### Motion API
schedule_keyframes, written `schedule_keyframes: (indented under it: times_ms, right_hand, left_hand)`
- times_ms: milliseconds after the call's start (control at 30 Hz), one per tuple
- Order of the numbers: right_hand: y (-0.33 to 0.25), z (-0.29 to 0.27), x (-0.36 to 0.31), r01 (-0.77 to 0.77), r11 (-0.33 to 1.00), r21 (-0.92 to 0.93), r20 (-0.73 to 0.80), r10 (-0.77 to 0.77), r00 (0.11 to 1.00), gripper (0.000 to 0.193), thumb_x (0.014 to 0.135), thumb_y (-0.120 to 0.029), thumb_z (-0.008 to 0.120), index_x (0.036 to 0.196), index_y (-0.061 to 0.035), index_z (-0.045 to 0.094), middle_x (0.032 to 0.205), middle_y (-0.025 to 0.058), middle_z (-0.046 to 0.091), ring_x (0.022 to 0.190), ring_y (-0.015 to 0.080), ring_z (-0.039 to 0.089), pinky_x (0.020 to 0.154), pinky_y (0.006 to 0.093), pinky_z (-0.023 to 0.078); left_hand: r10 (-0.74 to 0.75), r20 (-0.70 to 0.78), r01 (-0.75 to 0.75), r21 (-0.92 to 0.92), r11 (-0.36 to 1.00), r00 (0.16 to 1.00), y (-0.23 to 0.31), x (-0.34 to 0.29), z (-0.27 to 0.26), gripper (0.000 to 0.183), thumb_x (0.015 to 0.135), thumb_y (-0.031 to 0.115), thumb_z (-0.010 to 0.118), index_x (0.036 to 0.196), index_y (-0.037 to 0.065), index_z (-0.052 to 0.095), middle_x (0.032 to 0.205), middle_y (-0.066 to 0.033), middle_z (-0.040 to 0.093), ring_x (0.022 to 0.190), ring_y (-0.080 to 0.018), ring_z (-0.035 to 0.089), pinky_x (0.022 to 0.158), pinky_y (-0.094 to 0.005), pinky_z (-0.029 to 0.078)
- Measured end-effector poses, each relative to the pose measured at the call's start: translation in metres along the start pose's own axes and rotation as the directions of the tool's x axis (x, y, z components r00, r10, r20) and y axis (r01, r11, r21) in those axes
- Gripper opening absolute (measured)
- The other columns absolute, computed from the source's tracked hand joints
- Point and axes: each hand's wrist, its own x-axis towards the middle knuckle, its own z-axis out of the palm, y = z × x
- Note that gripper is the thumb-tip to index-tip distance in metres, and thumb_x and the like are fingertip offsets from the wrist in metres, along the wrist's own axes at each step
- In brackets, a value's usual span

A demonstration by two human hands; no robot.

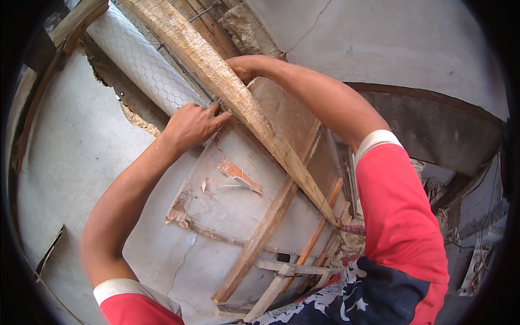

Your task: The person hammers nails into a wooden frame attached to a wall, using a hammer and nails. They adjust the position of the wooden pieces and secure them to the wall structure.

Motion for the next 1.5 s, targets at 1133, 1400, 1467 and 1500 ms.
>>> schedule_keyframes:
  times_ms: [1133,1400,1467,1500]
  right_hand:
    - [-0.044,0.077,-0.097,-0.413,0.859,0.302,-0.484,0.511,0.711,0.05,0.11,-0.044,0.045,0.097,-0.0004,0.066,0.077,0.0037,0.061,0.071,0.0195,0.05,0.07,0.0412,0.045]
    - [-0.146,0.091,-0.128,-0.695,0.622,-0.359,-0.553,0.458,0.696,0.029,0.102,-0.022,0.049,0.09,0.0015,0.061,0.085,0.0309,0.068,0.086,0.0516,0.065,0.076,0.059,0.05]
    - [-0.134,0.098,-0.127,-0.648,0.657,-0.386,-0.545,0.404,0.735,0.014,0.093,-0.01,0.057,0.089,0.0031,0.061,0.083,0.0295,0.069,0.081,0.05,0.068,0.074,0.0568,0.054]
    - [-0.138,0.102,-0.123,-0.64,0.684,-0.351,-0.532,0.417,0.737,0.012,0.085,-0.002,0.059,0.095,0.0054,0.061,0.085,0.0303,0.069,0.084,0.0492,0.068,0.075,0.0553,0.054]
  left_hand:
    - [-0.15,-0.315,0.059,-0.281,0.958,0.937,0.07,-0.014,-0.024,0.015,0.09,0.007,0.058,0.102,0.003,0.05,0.092,-0.0133,0.055,0.063,-0.0299,0.068,0.054,-0.0431,0.055]
    - [-0.044,-0.203,-0.018,-0.295,0.955,0.978,0.038,0.004,-0.045,0.017,0.093,0.007,0.056,0.107,0.001,0.05,0.099,-0.0152,0.06,0.073,-0.0332,0.071,0.061,-0.0452,0.057]
    - [-0.035,-0.201,-0.032,-0.318,0.948,0.979,0.031,0.015,-0.047,0.014,0.094,0.008,0.055,0.105,0.0,0.052,0.098,-0.0169,0.063,0.079,-0.0352,0.071,0.066,-0.0461,0.057]
    - [-0.019,-0.196,-0.047,-0.325,0.945,0.98,0.029,0.019,-0.049,0.013,0.095,0.009,0.055,0.103,0.0,0.053,0.097,-0.017,0.063,0.08,-0.0356,0.071,0.067,-0.0459,0.057]
